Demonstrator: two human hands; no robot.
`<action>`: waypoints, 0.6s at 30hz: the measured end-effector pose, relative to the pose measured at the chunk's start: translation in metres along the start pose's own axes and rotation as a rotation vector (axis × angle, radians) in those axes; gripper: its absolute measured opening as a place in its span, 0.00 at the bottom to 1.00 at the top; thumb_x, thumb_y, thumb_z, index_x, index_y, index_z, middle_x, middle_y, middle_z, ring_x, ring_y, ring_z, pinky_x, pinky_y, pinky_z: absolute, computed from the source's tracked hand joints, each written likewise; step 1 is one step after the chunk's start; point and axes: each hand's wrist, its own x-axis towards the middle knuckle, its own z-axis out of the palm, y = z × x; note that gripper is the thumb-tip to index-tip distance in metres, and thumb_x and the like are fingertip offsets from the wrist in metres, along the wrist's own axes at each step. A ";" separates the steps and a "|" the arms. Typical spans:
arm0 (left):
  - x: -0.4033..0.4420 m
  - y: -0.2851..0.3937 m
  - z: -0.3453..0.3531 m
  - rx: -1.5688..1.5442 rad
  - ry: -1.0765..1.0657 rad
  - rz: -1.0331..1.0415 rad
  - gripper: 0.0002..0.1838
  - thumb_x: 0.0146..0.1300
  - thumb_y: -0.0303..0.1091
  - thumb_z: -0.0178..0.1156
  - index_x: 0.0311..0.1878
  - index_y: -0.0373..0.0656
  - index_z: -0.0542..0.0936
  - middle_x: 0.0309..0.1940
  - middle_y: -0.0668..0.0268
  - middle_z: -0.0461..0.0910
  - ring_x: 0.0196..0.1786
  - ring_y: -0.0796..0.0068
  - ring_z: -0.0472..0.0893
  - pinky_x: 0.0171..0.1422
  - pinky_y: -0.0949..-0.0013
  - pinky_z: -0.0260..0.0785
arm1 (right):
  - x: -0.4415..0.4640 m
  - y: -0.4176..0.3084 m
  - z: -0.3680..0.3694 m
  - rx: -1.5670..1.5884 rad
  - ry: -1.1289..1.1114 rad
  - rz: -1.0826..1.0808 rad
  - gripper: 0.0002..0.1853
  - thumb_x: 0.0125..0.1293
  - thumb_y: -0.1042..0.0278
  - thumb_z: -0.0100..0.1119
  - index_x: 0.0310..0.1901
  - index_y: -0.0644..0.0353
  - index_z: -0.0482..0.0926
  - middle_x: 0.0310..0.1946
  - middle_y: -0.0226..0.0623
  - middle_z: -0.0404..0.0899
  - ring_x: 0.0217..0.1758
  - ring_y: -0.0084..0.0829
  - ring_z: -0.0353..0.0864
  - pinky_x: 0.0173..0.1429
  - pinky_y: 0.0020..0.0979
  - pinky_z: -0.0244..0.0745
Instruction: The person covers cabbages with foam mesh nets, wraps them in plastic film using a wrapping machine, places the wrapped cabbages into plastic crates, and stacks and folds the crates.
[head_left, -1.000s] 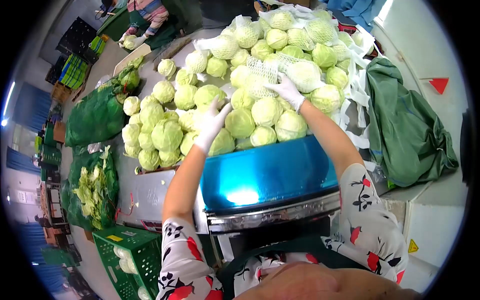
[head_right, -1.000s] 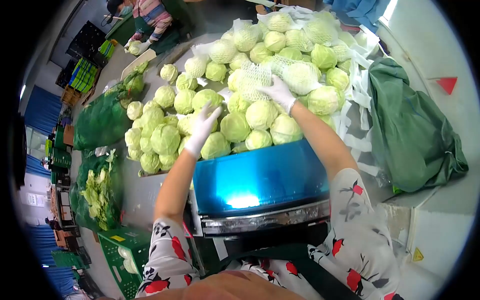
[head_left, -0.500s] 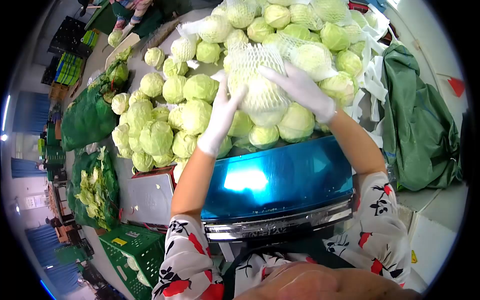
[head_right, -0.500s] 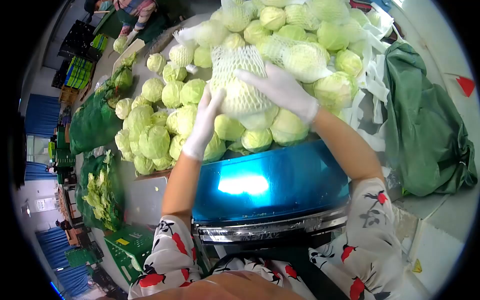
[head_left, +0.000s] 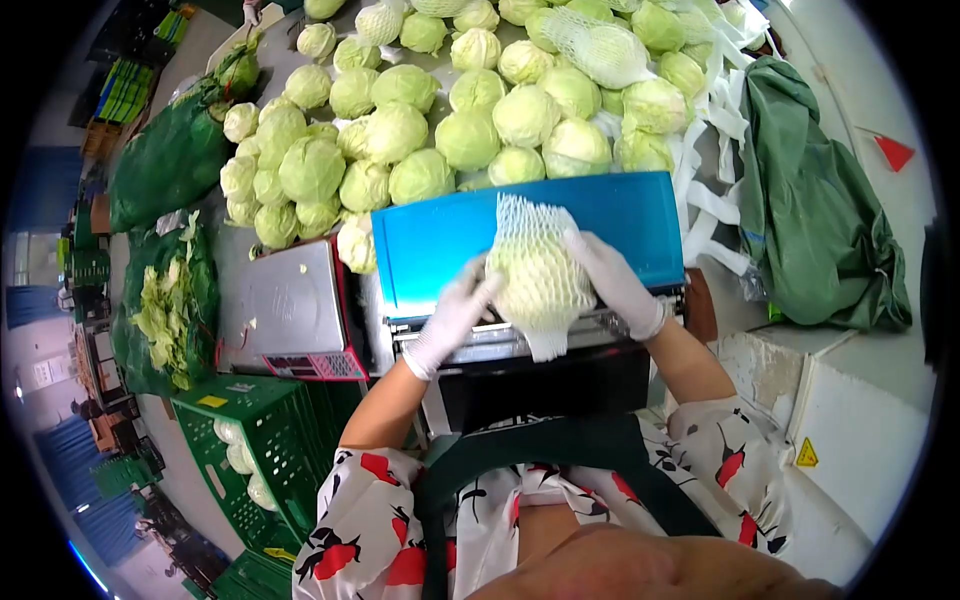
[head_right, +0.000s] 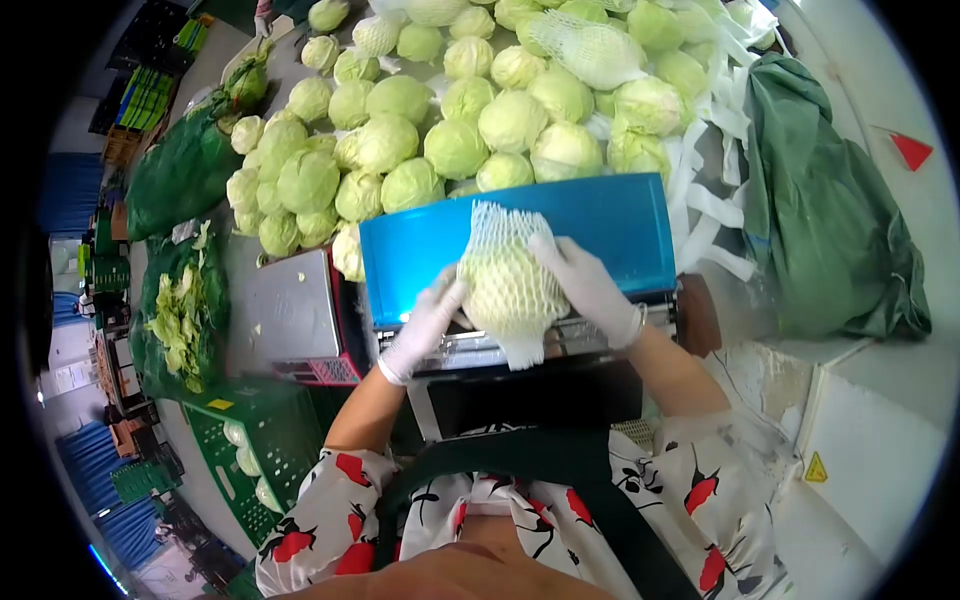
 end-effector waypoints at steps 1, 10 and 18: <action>-0.008 -0.007 -0.007 0.094 0.108 0.173 0.31 0.69 0.42 0.63 0.69 0.37 0.70 0.42 0.60 0.80 0.44 0.70 0.80 0.52 0.64 0.75 | -0.005 0.007 -0.003 -0.015 0.077 -0.068 0.25 0.76 0.50 0.53 0.58 0.68 0.77 0.50 0.52 0.81 0.54 0.35 0.80 0.62 0.31 0.71; -0.104 -0.099 -0.014 1.205 0.775 0.414 0.45 0.56 0.46 0.73 0.73 0.37 0.66 0.36 0.60 0.81 0.43 0.62 0.77 0.52 0.56 0.64 | -0.119 0.098 0.007 -1.264 0.775 -0.243 0.28 0.67 0.53 0.62 0.62 0.62 0.73 0.53 0.48 0.76 0.65 0.46 0.70 0.77 0.55 0.49; -0.147 -0.060 -0.025 0.444 -0.008 0.426 0.13 0.65 0.25 0.63 0.51 0.41 0.87 0.35 0.63 0.83 0.42 0.69 0.81 0.51 0.68 0.73 | -0.169 0.050 -0.025 -0.087 0.228 -0.180 0.12 0.71 0.71 0.59 0.49 0.67 0.85 0.36 0.32 0.84 0.41 0.24 0.79 0.52 0.26 0.72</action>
